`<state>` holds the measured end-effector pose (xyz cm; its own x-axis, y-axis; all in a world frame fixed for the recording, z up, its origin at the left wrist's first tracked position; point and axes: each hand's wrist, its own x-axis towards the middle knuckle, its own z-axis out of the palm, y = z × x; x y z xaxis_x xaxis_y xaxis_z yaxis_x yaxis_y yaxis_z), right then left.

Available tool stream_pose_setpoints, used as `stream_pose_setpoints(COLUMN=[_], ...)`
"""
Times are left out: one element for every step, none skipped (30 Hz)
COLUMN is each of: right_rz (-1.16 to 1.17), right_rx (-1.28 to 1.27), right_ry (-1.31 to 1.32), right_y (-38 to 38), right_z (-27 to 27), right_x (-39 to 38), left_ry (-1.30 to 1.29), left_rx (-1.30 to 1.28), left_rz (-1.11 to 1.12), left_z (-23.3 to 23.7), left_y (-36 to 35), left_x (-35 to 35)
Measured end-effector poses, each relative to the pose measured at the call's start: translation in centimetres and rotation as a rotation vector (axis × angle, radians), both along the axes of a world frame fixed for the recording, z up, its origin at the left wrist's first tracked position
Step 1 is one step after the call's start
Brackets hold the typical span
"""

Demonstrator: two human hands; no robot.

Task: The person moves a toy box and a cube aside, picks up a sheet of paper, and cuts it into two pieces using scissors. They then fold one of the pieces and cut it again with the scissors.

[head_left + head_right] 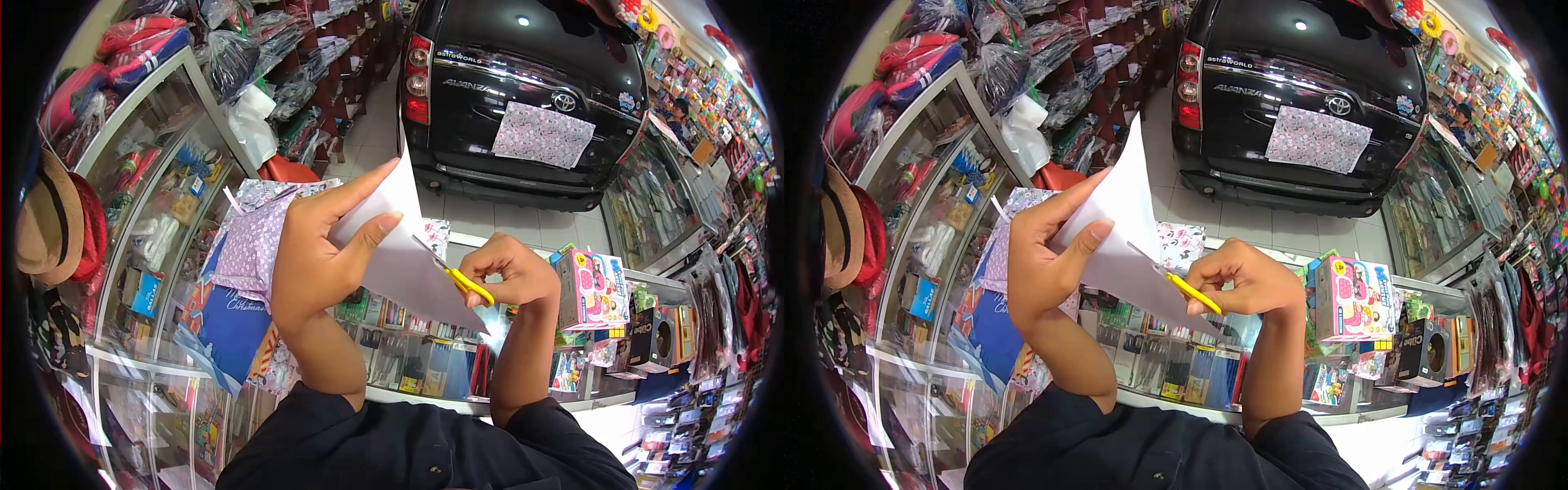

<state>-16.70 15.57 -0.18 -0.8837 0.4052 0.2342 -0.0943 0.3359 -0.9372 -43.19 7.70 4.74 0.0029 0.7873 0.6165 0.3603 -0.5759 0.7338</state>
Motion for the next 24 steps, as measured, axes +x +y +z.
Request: stream_pose_setpoints(right_rz=[0.0, -0.001, -0.001, -0.016, -0.032, -0.034, -0.037, -0.04, -0.04, -0.05, -0.059, -0.057, -0.056, -0.054, -0.053, -0.052, -0.054, -0.054, -0.04, -0.026, -0.026, -0.03, -0.036, -0.036], right_rx=[-0.013, -0.027, -0.02, -0.018, -0.024, -0.021, -0.027, -0.034, -0.035, -0.035, -0.037, -0.038, -0.064, -0.091, -0.087, -0.091, -0.103, -0.103, -0.091, -0.084, -0.083, -0.097, -0.107, -0.1], right_ry=[-0.002, -0.003, -0.001, -0.01, -0.02, -0.021, -0.03, -0.042, -0.043, -0.015, 0.012, 0.011, 0.007, 0.004, 0.003, -0.005, -0.014, -0.015, -0.001, 0.013, 0.013, 0.005, -0.002, 0.0], right_y=[-0.02, -0.09, -0.04, -0.05, -0.28, -0.29, -0.26, -0.24, -0.31, -0.17, -0.13, -0.27, -0.22, -0.14, -0.06, 0.0, -0.15, -0.04, 0.27, 0.34, 0.28, 0.13, 0.19, 0.42], right_z=[0.02, 0.02, 0.14, 0.24, 0.19, 0.23, 0.24, 0.2, -0.02, -0.2, -0.37, -0.58, -0.63, -0.58, -0.4, -0.2, -0.19, -0.34, -0.57, -0.75, -0.71, -0.66, -0.53, -0.47], right_x=[0.06, 0.1, 0.07, 0.1, 0.16, 0.18, 0.17, 0.16, 0.14, 0.04, -0.03, 0.01, 0.09, 0.09, 0.04, 0.04, 0.11, 0.17, 0.26, 0.34, 0.32, 0.29, 0.23, 0.14], left_ry=[-0.003, -0.002, 0.006, 0.012, 0.011, 0.005, 0.0, -0.002, 0.013, 0.03, 0.029, 0.019, 0.01, 0.01, 0.014, 0.017, 0.015, 0.008, 0.0, -0.001, -0.014, -0.027, -0.024, -0.009], left_rx=[-0.011, -0.011, -0.002, 0.008, 0.006, 0.002, -0.002, 0.0, 0.01, 0.026, 0.029, -0.043, -0.108, -0.103, -0.098, -0.093, -0.097, -0.045, 0.009, 0.008, -0.013, -0.034, -0.028, -0.005], left_rz=[-0.001, -0.003, -0.008, -0.014, -0.016, -0.014, -0.012, -0.012, -0.008, -0.002, 0.0, -0.011, -0.021, -0.02, -0.025, -0.031, -0.034, -0.038, -0.041, -0.041, -0.051, -0.06, -0.06, -0.062], left_z=[0.03, 0.0, 0.03, 0.03, -0.07, -0.11, -0.11, -0.11, -0.13, -0.04, 0.12, 0.31, 0.51, 0.56, 0.53, 0.45, 0.19, -0.02, -0.11, -0.13, -0.06, 0.0, 0.02, -0.05], left_y=[-0.04, -0.07, 0.01, 0.12, 0.06, 0.13, 0.19, 0.22, 0.2, 0.29, 0.14, -0.21, -0.31, -0.3, -0.27, -0.19, -0.11, 0.15, 0.34, 0.3, 0.32, 0.34, 0.45, 0.55], left_x=[0.02, 0.01, -0.05, -0.08, -0.08, -0.09, -0.11, -0.11, -0.1, -0.15, -0.16, -0.14, -0.17, -0.22, -0.25, -0.24, -0.19, -0.19, -0.17, -0.08, -0.02, -0.01, -0.05, -0.07])
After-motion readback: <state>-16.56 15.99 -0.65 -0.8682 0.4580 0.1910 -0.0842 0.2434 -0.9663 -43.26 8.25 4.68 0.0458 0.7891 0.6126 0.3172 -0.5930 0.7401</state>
